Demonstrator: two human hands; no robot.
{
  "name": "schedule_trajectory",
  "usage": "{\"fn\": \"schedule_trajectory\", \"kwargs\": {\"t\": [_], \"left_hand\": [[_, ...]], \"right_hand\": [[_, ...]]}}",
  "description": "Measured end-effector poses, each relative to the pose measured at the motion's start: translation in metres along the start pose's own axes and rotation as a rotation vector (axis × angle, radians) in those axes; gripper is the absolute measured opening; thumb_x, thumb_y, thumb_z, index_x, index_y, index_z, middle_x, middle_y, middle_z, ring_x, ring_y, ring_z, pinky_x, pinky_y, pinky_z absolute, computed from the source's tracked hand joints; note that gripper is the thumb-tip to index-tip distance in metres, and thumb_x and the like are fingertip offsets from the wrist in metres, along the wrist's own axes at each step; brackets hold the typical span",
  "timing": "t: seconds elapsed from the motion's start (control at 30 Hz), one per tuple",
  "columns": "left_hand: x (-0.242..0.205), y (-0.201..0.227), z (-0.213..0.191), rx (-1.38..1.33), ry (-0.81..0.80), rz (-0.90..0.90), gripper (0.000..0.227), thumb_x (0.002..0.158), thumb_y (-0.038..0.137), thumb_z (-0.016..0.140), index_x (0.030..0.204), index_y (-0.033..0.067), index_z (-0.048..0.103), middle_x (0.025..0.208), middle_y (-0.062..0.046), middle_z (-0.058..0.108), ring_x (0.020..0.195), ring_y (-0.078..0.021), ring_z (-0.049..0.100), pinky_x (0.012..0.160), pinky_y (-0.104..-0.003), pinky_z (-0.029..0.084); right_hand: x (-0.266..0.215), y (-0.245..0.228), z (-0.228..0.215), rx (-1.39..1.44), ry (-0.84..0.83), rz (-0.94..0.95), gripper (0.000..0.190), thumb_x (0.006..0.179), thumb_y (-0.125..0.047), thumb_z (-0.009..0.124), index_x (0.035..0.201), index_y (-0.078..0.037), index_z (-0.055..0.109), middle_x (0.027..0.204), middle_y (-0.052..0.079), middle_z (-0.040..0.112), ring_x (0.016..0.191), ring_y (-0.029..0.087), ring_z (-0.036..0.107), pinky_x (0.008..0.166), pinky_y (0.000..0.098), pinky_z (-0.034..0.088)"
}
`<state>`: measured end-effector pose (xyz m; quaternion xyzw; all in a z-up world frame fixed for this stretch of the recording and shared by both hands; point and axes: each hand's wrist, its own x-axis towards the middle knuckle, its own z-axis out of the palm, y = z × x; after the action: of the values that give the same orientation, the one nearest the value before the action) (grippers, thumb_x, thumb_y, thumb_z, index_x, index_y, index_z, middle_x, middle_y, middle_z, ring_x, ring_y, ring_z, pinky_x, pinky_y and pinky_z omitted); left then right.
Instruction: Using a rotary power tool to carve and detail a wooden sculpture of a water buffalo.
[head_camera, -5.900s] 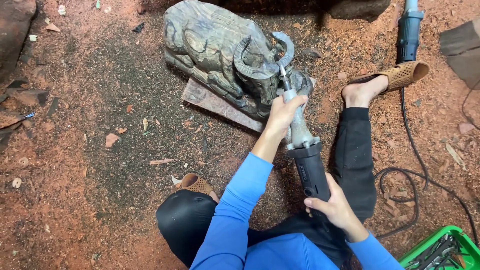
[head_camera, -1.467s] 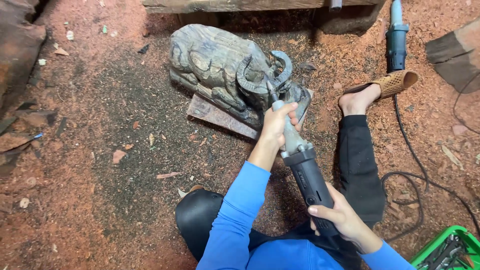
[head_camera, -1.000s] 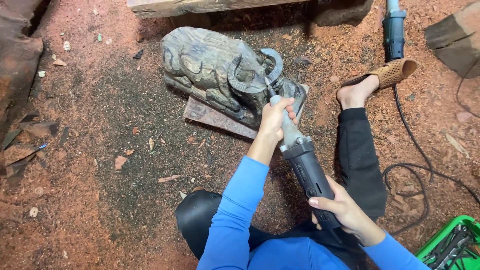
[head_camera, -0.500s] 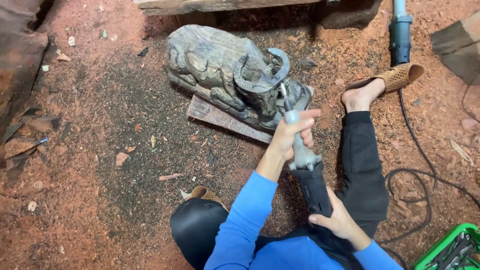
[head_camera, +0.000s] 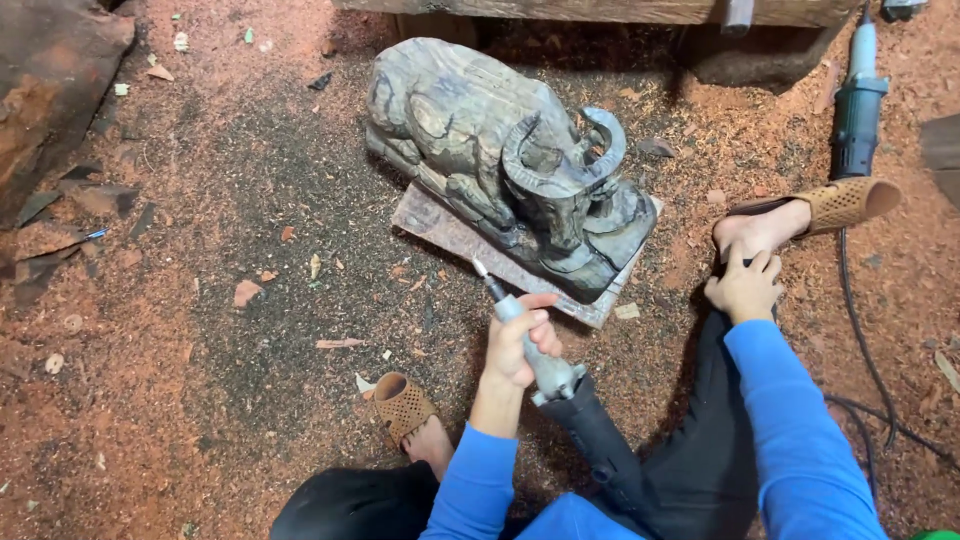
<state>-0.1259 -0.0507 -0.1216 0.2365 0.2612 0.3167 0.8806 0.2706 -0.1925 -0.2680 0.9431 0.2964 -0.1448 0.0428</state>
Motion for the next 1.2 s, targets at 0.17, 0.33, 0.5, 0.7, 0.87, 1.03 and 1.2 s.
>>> {"fn": "schedule_trajectory", "kwargs": {"t": [0.17, 0.33, 0.5, 0.7, 0.87, 1.03, 1.2], "left_hand": [[0.001, 0.004, -0.001, -0.028, 0.010, 0.020, 0.036, 0.080, 0.002, 0.070, 0.114, -0.0091, 0.066, 0.050, -0.005, 0.044, 0.041, -0.0207, 0.052, 0.042, -0.042, 0.050], [0.000, -0.007, 0.010, -0.028, -0.006, 0.015, 0.037, 0.079, 0.002, 0.070, 0.114, -0.0091, 0.066, 0.050, -0.005, 0.043, 0.041, -0.0198, 0.051, 0.041, -0.042, 0.050], [-0.004, -0.013, 0.002, -0.023, -0.017, -0.015, 0.036, 0.081, 0.002, 0.068, 0.114, -0.0101, 0.067, 0.050, -0.006, 0.041, 0.040, -0.0204, 0.049, 0.041, -0.042, 0.048], [0.000, -0.012, -0.002, 0.009, -0.043, 0.011, 0.036, 0.080, -0.001, 0.067, 0.115, -0.0117, 0.064, 0.049, -0.005, 0.043, 0.040, -0.0200, 0.051, 0.041, -0.041, 0.050], [-0.002, -0.009, 0.002, -0.008, -0.099, 0.016, 0.030, 0.082, -0.002, 0.065, 0.111, -0.0099, 0.064, 0.048, -0.004, 0.044, 0.040, -0.0188, 0.052, 0.040, -0.039, 0.050], [-0.004, -0.018, 0.016, -0.010, -0.141, 0.008, 0.029, 0.082, -0.001, 0.065, 0.109, -0.0091, 0.064, 0.048, -0.004, 0.044, 0.039, -0.0192, 0.052, 0.041, -0.040, 0.051], [-0.016, -0.023, 0.040, -0.097, -0.165, -0.132, 0.028, 0.087, 0.000, 0.058, 0.114, -0.0021, 0.063, 0.059, -0.003, 0.049, 0.049, -0.0149, 0.048, 0.048, -0.030, 0.042]], "right_hand": [[0.009, -0.001, -0.019, 0.028, -0.050, 0.096, 0.080, 0.085, -0.047, 0.061, 0.157, -0.034, 0.031, 0.146, 0.025, 0.037, 0.124, 0.053, 0.047, 0.090, 0.0635, 0.054], [0.010, -0.016, -0.028, -0.008, -0.100, 0.110, 0.054, 0.089, -0.043, 0.061, 0.136, -0.020, 0.046, 0.145, 0.031, 0.036, 0.123, 0.059, 0.048, 0.083, 0.0678, 0.054], [0.055, 0.014, -0.001, 0.101, -0.200, 0.170, 0.077, 0.089, -0.036, 0.057, 0.159, -0.020, 0.029, 0.142, 0.041, 0.045, 0.127, 0.063, 0.053, 0.093, 0.0708, 0.046], [0.018, 0.008, -0.003, 0.169, -0.141, 0.191, 0.068, 0.077, -0.027, 0.059, 0.145, -0.017, 0.053, 0.134, 0.033, 0.064, 0.122, 0.054, 0.062, 0.097, 0.0663, 0.048], [-0.134, -0.005, 0.008, -0.277, 0.218, -0.297, 0.039, 0.074, -0.047, 0.070, 0.106, -0.025, 0.079, 0.139, 0.016, 0.065, 0.150, 0.044, 0.037, 0.117, 0.0613, 0.026], [-0.289, -0.045, -0.017, 1.146, -0.259, -0.561, 0.065, 0.088, -0.041, 0.072, 0.140, -0.008, 0.054, 0.129, 0.025, 0.066, 0.114, 0.037, 0.066, 0.100, 0.0535, 0.051], [-0.354, -0.054, -0.060, 1.747, -0.858, -0.649, 0.109, 0.083, -0.039, 0.084, 0.160, 0.001, 0.018, 0.148, 0.022, 0.051, 0.101, 0.028, 0.072, 0.090, 0.0379, 0.055]]}}
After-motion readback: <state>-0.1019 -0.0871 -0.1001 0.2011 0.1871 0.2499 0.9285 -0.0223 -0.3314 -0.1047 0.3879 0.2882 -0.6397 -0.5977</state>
